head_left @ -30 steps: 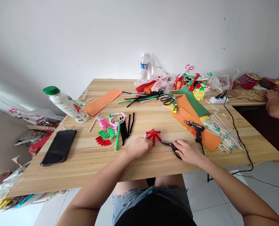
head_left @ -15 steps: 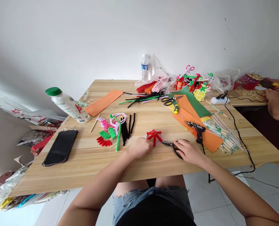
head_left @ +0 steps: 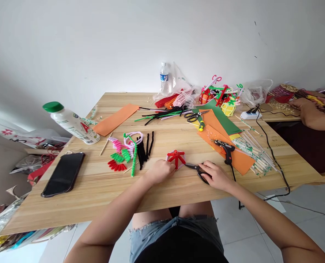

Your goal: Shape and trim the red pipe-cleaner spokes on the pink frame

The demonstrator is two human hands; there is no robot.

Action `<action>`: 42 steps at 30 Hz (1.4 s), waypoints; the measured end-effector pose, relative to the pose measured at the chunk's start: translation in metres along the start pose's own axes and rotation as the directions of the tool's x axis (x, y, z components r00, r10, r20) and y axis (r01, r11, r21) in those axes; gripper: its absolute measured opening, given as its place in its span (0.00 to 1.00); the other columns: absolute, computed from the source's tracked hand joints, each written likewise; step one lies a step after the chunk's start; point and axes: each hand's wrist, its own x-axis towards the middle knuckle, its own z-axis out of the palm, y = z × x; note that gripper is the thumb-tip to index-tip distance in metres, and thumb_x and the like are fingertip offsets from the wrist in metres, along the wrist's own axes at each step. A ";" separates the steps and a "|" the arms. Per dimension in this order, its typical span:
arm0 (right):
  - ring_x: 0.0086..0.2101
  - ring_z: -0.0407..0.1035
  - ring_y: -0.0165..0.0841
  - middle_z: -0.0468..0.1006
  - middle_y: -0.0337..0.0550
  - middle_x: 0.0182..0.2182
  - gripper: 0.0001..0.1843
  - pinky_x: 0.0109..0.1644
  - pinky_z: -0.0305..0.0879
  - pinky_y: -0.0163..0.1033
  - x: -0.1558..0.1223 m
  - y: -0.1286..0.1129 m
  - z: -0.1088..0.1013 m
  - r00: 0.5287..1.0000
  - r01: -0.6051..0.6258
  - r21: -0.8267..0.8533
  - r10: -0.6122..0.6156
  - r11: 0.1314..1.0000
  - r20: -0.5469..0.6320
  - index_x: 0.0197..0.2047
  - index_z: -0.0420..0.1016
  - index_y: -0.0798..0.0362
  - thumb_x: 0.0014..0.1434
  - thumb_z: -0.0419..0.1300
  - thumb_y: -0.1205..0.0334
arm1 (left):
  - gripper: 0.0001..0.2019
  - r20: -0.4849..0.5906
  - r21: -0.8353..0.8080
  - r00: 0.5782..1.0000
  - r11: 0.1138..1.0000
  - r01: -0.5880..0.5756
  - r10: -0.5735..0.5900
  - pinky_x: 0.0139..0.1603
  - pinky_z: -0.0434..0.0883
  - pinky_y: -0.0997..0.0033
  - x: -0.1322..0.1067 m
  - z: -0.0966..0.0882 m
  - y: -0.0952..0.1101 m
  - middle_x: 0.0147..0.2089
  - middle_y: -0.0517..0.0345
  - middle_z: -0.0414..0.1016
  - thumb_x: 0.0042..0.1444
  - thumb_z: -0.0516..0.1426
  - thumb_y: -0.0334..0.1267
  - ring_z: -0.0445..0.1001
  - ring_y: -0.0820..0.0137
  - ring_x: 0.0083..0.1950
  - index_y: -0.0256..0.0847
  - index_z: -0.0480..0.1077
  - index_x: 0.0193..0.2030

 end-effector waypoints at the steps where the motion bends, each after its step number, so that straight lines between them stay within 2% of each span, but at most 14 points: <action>1: 0.42 0.70 0.39 0.71 0.50 0.43 0.21 0.45 0.71 0.45 0.000 0.000 -0.001 1.000 0.001 0.007 -0.001 1.000 0.002 0.57 0.66 0.54 0.61 0.52 0.65 | 0.16 -0.002 0.000 1.000 1.000 -0.009 0.009 0.33 0.68 0.72 0.000 0.001 0.000 0.33 0.49 0.78 0.63 0.45 0.38 0.77 0.66 0.33 0.38 0.71 0.33; 9: 0.40 0.70 0.39 0.72 0.50 0.40 0.19 0.44 0.72 0.44 0.001 -0.004 -0.018 0.998 0.011 -0.070 -0.007 0.997 0.057 0.55 0.70 0.53 0.61 0.52 0.65 | 0.15 -0.035 -0.015 0.999 0.999 -0.029 0.028 0.34 0.69 0.71 0.002 0.013 -0.004 0.33 0.48 0.78 0.63 0.45 0.37 0.77 0.65 0.33 0.37 0.71 0.34; 15: 0.41 0.70 0.41 0.71 0.52 0.41 0.21 0.44 0.72 0.48 0.002 -0.011 -0.006 0.998 -0.007 -0.097 0.013 0.995 0.064 0.57 0.67 0.57 0.60 0.51 0.68 | 0.15 -0.015 -0.015 0.999 0.999 -0.032 0.032 0.34 0.69 0.71 0.002 0.010 -0.003 0.34 0.48 0.78 0.63 0.45 0.37 0.76 0.66 0.33 0.37 0.71 0.34; 24: 0.41 0.70 0.41 0.71 0.52 0.43 0.22 0.44 0.72 0.47 0.000 -0.015 0.001 0.998 -0.047 -0.084 0.050 0.995 0.030 0.58 0.66 0.55 0.60 0.51 0.68 | 0.16 -0.021 -0.009 1.000 1.000 0.002 -0.002 0.32 0.68 0.74 0.000 0.003 0.000 0.32 0.50 0.78 0.62 0.46 0.38 0.76 0.68 0.32 0.38 0.72 0.32; 30: 0.42 0.69 0.40 0.71 0.51 0.43 0.21 0.46 0.71 0.46 0.015 -0.022 0.005 0.998 -0.024 -0.038 0.026 0.999 0.053 0.57 0.66 0.56 0.61 0.51 0.68 | 0.18 -0.005 -0.002 1.000 1.000 0.012 -0.012 0.32 0.67 0.74 0.000 0.001 -0.001 0.33 0.50 0.78 0.64 0.43 0.41 0.77 0.67 0.33 0.39 0.72 0.34; 33: 0.42 0.70 0.39 0.71 0.50 0.43 0.20 0.47 0.71 0.45 0.016 -0.019 0.000 0.996 -0.014 -0.012 0.015 1.000 0.091 0.57 0.67 0.56 0.61 0.51 0.67 | 0.16 0.006 -0.014 1.000 1.000 0.008 -0.008 0.32 0.67 0.74 -0.001 -0.002 -0.001 0.35 0.51 0.79 0.64 0.45 0.39 0.77 0.67 0.33 0.39 0.72 0.35; 36: 0.41 0.71 0.39 0.71 0.50 0.43 0.20 0.46 0.71 0.45 0.004 -0.010 -0.008 0.993 -0.042 -0.030 0.045 0.999 0.106 0.56 0.68 0.55 0.61 0.52 0.66 | 0.15 0.016 -0.007 1.000 1.000 0.008 -0.008 0.33 0.67 0.73 -0.001 -0.003 0.000 0.35 0.50 0.79 0.63 0.45 0.38 0.77 0.66 0.34 0.39 0.72 0.35; 39: 0.41 0.71 0.39 0.72 0.50 0.43 0.20 0.44 0.72 0.44 -0.008 -0.002 -0.013 0.991 -0.102 -0.065 0.107 0.993 0.075 0.57 0.67 0.54 0.61 0.52 0.65 | 0.15 0.012 -0.014 1.000 1.000 0.010 -0.009 0.32 0.67 0.73 0.000 -0.001 -0.001 0.34 0.49 0.78 0.63 0.45 0.37 0.77 0.65 0.34 0.38 0.72 0.35; 42: 0.41 0.71 0.40 0.72 0.50 0.43 0.21 0.44 0.72 0.44 -0.006 0.000 -0.011 0.991 -0.127 -0.098 0.131 0.987 0.036 0.57 0.67 0.54 0.61 0.52 0.65 | 0.15 0.004 -0.036 1.000 0.999 -0.006 0.006 0.32 0.67 0.72 0.000 0.002 -0.002 0.34 0.49 0.78 0.62 0.46 0.37 0.77 0.66 0.34 0.38 0.71 0.34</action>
